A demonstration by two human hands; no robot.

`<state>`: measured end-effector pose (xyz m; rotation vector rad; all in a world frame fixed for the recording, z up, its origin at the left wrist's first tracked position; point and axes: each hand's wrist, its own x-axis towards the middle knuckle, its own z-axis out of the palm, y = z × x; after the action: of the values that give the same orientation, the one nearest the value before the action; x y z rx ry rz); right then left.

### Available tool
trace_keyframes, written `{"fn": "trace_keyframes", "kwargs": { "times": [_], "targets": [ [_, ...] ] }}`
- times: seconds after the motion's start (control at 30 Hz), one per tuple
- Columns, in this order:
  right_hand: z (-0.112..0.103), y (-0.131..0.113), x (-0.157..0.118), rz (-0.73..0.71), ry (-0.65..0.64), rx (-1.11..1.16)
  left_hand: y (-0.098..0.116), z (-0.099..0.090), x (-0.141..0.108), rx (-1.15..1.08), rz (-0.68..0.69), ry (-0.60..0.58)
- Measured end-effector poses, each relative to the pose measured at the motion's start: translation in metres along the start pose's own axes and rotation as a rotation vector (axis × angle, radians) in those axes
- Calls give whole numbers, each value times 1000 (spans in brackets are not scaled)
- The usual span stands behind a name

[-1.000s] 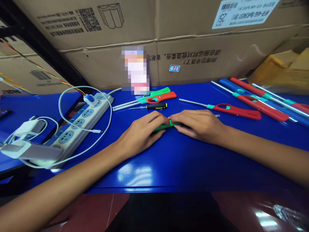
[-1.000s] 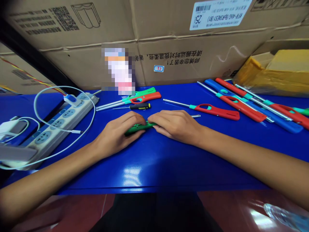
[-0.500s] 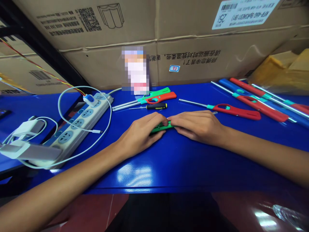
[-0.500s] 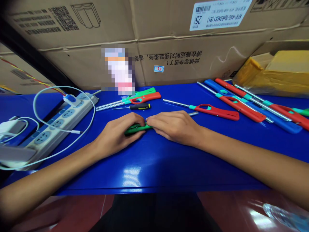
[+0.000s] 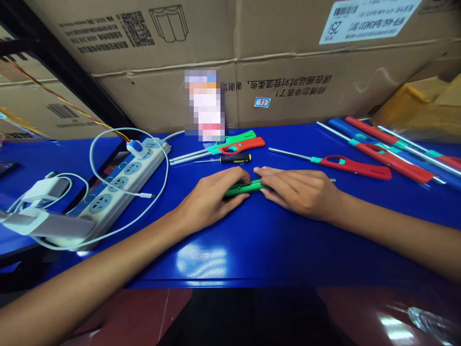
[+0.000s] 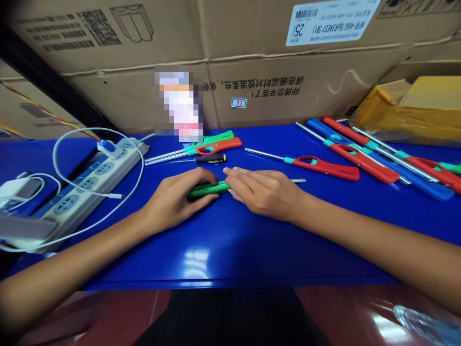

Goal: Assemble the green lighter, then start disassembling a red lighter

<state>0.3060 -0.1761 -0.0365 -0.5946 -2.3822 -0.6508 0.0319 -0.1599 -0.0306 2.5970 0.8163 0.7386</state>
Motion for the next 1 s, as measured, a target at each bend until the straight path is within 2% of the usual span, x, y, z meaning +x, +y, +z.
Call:
{"fn": "trace_keyframes", "kwargs": {
  "times": [0.3,0.5,0.63,0.77,1.0],
  "targets": [
    [1,-7,9,26,-14,-83,1,1,0,0,19,7],
    [-5,-21,18,33,-40,-284,1,1,1,-13,32,17],
    [-7,-23,19,30,-67,-338,1,0,3,1,31,42],
    [-6,-22,19,5,-62,-341,1,-1,3,-7,21,24],
    [-2,-17,11,69,-20,-217,-2,-1,1,-23,70,24]
  ]
}}
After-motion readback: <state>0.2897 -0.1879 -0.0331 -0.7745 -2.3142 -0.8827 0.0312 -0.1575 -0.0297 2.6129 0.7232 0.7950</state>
